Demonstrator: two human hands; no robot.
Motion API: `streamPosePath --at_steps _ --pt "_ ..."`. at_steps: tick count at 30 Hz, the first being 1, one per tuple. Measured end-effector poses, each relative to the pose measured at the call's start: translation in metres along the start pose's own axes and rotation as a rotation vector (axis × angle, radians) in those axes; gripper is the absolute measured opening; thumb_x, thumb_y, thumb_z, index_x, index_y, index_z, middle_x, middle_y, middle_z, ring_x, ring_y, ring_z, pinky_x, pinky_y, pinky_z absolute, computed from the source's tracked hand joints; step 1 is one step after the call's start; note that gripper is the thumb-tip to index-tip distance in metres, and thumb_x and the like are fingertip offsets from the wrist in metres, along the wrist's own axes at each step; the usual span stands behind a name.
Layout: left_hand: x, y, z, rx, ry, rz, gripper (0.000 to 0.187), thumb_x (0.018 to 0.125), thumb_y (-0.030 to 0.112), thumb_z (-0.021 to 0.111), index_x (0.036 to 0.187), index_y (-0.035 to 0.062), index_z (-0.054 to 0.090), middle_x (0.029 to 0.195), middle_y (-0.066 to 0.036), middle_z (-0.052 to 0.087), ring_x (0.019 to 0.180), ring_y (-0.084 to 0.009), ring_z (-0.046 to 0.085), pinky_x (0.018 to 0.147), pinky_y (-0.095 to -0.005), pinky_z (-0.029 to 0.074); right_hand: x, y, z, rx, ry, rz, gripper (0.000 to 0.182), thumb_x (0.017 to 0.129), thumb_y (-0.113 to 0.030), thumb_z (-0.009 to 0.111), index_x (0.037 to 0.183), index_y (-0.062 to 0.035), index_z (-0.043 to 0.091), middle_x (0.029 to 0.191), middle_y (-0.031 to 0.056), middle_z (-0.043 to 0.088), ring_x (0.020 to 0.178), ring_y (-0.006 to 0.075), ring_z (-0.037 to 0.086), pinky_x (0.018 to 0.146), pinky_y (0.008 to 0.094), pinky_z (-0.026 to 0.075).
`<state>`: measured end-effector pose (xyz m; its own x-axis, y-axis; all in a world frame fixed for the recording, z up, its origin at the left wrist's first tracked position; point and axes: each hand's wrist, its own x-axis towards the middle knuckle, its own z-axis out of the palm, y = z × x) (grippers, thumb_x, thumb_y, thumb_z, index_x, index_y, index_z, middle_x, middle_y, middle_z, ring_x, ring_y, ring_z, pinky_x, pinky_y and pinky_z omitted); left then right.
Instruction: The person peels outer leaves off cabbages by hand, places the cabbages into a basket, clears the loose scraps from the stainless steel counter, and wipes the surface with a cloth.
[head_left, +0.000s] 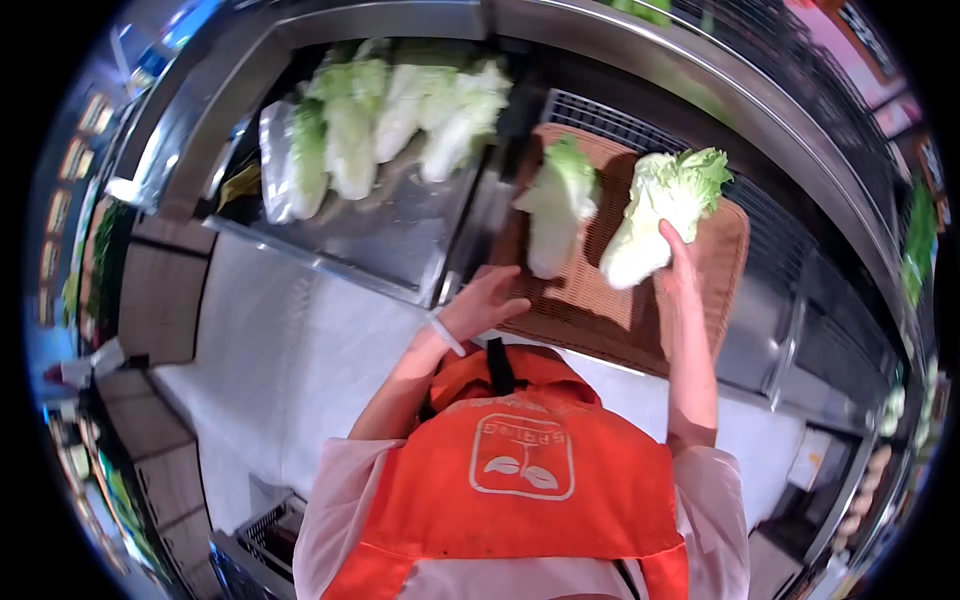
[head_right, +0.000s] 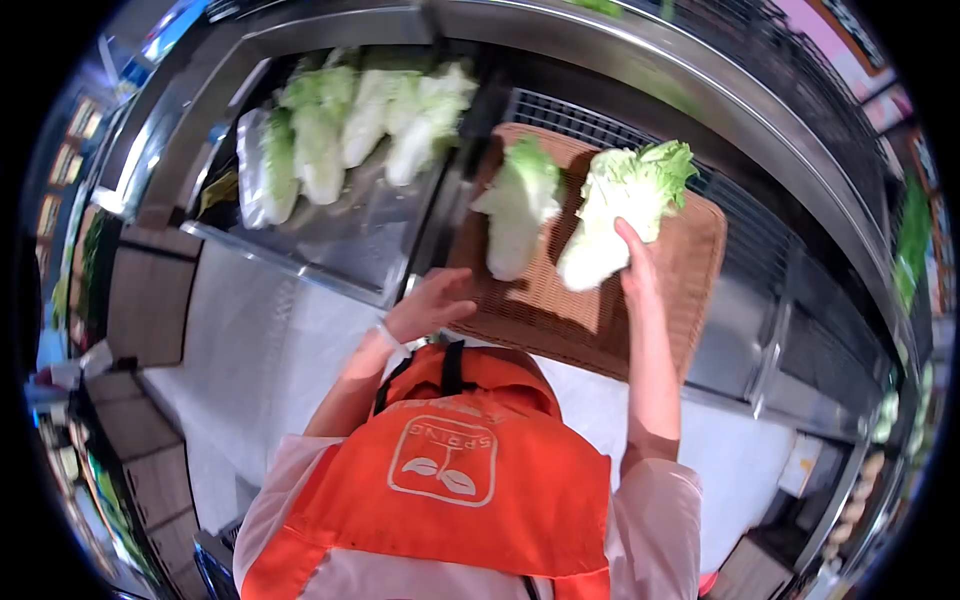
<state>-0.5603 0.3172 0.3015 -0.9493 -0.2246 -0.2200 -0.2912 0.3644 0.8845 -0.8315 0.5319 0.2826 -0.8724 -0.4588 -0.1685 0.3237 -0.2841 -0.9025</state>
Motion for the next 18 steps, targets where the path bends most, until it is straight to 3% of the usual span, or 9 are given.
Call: streamPosePath --at_steps 4,7,10,12,13,15,18 --pt "-0.018 -0.041 -0.023 -0.080 0.172 -0.071 0.055 0.082 0.028 0.066 0.125 0.0001 0.047 0.119 -0.016 0.051 0.107 -0.0237 0.053 0.088 -0.0325 0.045 0.048 0.046 0.013 -0.226 -0.135 0.430 0.065 0.076 -0.024 0.073 0.128 0.0010 0.043 0.124 0.0108 0.053 0.114 0.0224 0.049 0.099 0.0329 0.036" --pt "-0.014 -0.106 -0.061 -0.208 0.445 -0.098 0.055 0.079 0.030 0.068 0.119 -0.0024 0.051 0.112 -0.019 0.055 0.100 -0.0239 0.056 0.083 -0.0337 0.046 0.071 0.084 0.018 -0.504 -0.113 0.558 0.085 0.072 -0.044 0.072 0.134 0.0023 0.036 0.133 0.0125 0.043 0.122 0.0236 0.039 0.102 0.0322 0.029" --pt "-0.020 -0.122 -0.143 -0.135 0.769 -0.185 0.056 0.074 0.033 0.070 0.114 -0.0027 0.053 0.110 -0.021 0.055 0.102 -0.0285 0.054 0.084 -0.0358 0.045 0.064 0.072 0.028 -0.484 -0.101 0.554 0.082 0.074 -0.042 0.072 0.133 0.0023 0.037 0.132 0.0121 0.045 0.121 0.0229 0.041 0.102 0.0324 0.030" --pt "-0.018 -0.153 -0.197 0.160 1.048 -0.105 0.063 0.071 0.034 0.072 0.118 -0.0014 0.050 0.118 -0.023 0.049 0.109 -0.0345 0.049 0.091 -0.0367 0.042 0.051 0.061 0.032 -0.390 -0.126 0.494 0.082 0.074 -0.044 0.071 0.134 0.0014 0.037 0.134 0.0104 0.043 0.123 0.0220 0.040 0.102 0.0350 0.029" --pt "-0.017 -0.160 -0.224 0.261 1.075 -0.175 0.072 0.068 0.036 0.074 0.123 -0.0003 0.045 0.122 -0.024 0.045 0.113 -0.0366 0.045 0.094 -0.0382 0.039 0.038 0.043 0.042 -0.582 -0.076 0.503 0.083 0.074 -0.051 0.068 0.138 -0.0088 0.035 0.139 0.0100 0.037 0.128 0.0258 0.032 0.097 0.0520 0.031" --pt "-0.012 -0.176 -0.269 0.441 1.085 -0.269 0.089 0.062 0.039 0.077 0.131 0.0016 0.036 0.129 -0.025 0.038 0.118 -0.0389 0.040 0.098 -0.0406 0.036 0.033 0.039 0.024 -0.576 -0.053 0.482 0.093 0.071 -0.054 0.068 0.142 -0.0109 0.026 0.144 0.0137 0.028 0.133 0.0293 0.022 0.098 0.0587 0.025" --pt "0.008 -0.201 -0.311 0.634 1.001 -0.331 0.108 0.054 0.041 0.082 0.137 0.0040 0.025 0.133 -0.025 0.032 0.122 -0.0388 0.035 0.099 -0.0428 0.034 0.037 0.058 -0.012 -0.974 0.343 0.155 0.098 0.072 -0.050 0.070 0.143 -0.0062 0.017 0.145 0.0190 0.022 0.134 0.0318 0.021 0.103 0.0523 0.023"
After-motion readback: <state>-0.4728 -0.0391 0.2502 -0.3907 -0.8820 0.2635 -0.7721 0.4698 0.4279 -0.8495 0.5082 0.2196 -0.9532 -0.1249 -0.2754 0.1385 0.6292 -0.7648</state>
